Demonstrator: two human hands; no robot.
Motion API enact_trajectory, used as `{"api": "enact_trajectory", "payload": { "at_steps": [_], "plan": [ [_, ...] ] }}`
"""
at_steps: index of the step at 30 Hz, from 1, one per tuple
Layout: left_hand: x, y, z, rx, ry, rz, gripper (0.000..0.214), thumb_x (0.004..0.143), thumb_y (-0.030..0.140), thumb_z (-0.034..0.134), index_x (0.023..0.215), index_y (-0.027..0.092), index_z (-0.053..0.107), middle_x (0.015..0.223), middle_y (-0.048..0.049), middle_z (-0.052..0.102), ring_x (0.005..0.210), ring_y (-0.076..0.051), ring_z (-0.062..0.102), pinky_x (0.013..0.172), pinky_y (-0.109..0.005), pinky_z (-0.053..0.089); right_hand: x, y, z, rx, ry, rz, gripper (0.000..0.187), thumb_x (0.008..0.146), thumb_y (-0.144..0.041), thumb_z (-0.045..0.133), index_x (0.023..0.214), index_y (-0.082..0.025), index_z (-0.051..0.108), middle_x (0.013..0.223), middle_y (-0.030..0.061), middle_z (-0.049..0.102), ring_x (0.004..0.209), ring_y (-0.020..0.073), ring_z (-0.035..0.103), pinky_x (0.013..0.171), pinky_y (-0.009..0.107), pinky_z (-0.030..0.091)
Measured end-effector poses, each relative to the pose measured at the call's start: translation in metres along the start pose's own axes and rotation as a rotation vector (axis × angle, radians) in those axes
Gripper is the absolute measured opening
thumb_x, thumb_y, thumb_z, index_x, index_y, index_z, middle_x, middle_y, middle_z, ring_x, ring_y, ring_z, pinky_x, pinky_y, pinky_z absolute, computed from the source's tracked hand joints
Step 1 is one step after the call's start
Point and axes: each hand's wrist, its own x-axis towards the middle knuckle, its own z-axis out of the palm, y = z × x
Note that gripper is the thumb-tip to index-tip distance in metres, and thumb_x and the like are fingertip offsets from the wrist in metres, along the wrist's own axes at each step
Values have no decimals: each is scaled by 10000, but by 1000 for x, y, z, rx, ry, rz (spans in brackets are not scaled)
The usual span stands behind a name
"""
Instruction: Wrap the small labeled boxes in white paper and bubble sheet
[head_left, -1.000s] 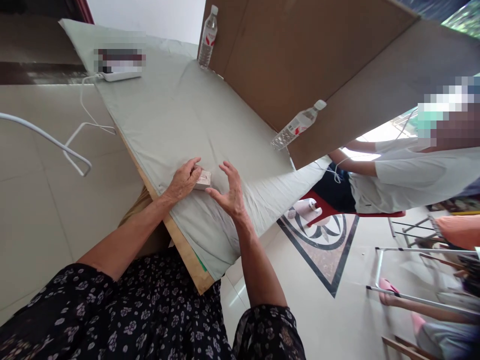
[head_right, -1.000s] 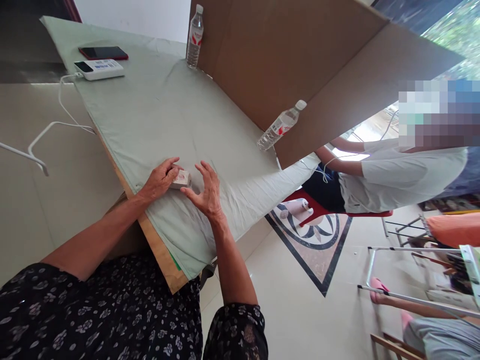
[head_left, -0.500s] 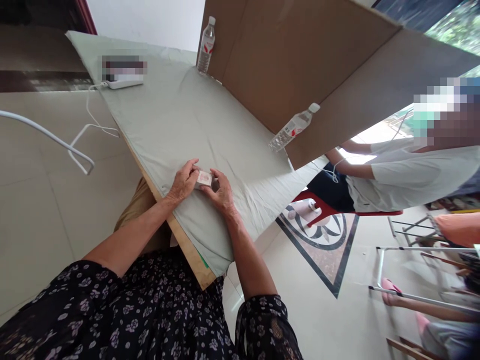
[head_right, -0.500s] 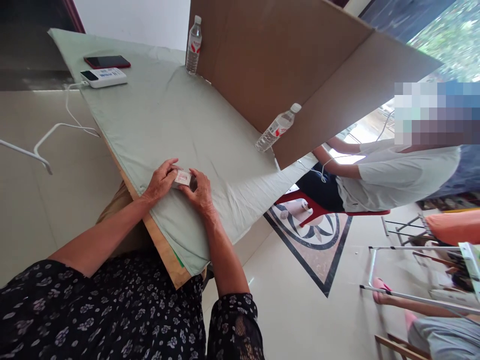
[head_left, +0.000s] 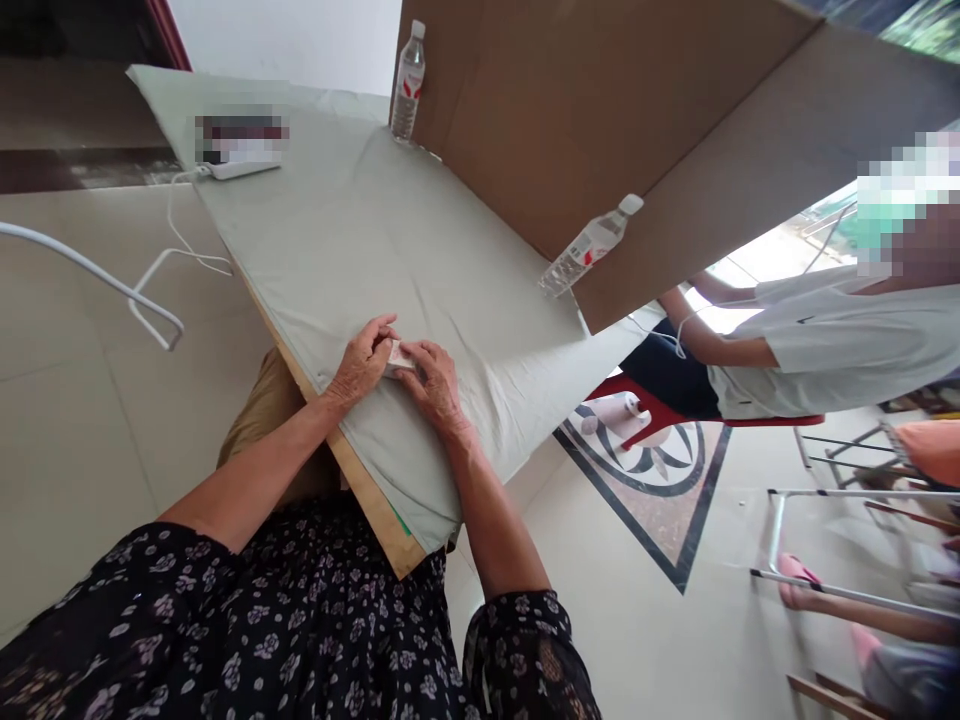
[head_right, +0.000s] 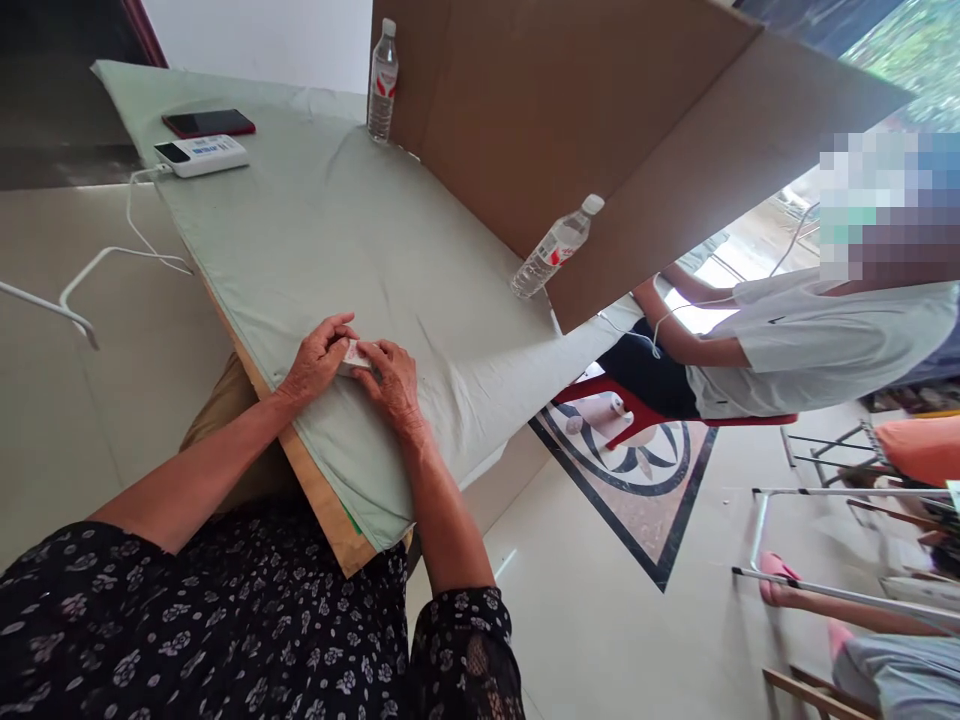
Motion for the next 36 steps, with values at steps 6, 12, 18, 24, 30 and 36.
{"api": "enact_trajectory", "payload": {
  "at_steps": [6, 12, 18, 24, 30, 36],
  "plan": [
    [-1, 4, 0, 34, 1, 16, 443, 911, 214, 487, 1319, 124, 635, 1065, -85, 712, 959, -187, 677, 962, -366, 562, 0, -3, 0, -57, 6, -15, 348, 968, -321, 701, 1314, -280, 704, 1322, 100, 692, 1221, 262, 648, 1072, 414, 507],
    [-3, 4, -1, 60, 16, 9, 433, 920, 229, 501, 1322, 142, 637, 1156, -107, 728, 1026, -194, 689, 979, -363, 565, 0, -6, 2, -76, 28, -12, 320, 959, -315, 710, 1276, -267, 716, 1444, 122, 628, 1266, 272, 631, 1064, 438, 514],
    [-8, 8, -5, 80, 30, 12, 430, 924, 246, 527, 1327, 149, 642, 1165, -107, 729, 1010, -196, 691, 970, -367, 567, -2, -12, 0, -176, 10, -55, 311, 976, -312, 693, 1286, -300, 700, 1514, 116, 587, 1345, 298, 574, 1091, 484, 473],
    [-10, 11, -7, 127, 55, 20, 426, 921, 270, 522, 1303, 136, 654, 1097, -93, 734, 923, -178, 678, 894, -338, 564, -3, -22, -2, -218, 50, -128, 266, 1012, -272, 623, 1263, -320, 696, 1506, 85, 610, 1373, 268, 550, 1115, 457, 437],
    [-12, 16, -8, 110, 74, -6, 423, 908, 303, 560, 1285, 138, 658, 1078, -86, 730, 894, -175, 671, 855, -326, 561, -14, -22, -12, -105, 150, -102, 355, 970, -365, 635, 1317, -290, 635, 1549, 107, 550, 1418, 298, 515, 1161, 494, 415],
    [-14, 18, -7, 66, 97, -60, 442, 895, 324, 595, 1290, 135, 654, 1093, -95, 730, 869, -165, 661, 805, -303, 557, -17, -10, -10, -2, 207, 53, 573, 940, -453, 617, 1454, -227, 500, 1570, 171, 510, 1475, 318, 466, 1165, 529, 429]
  ]
}}
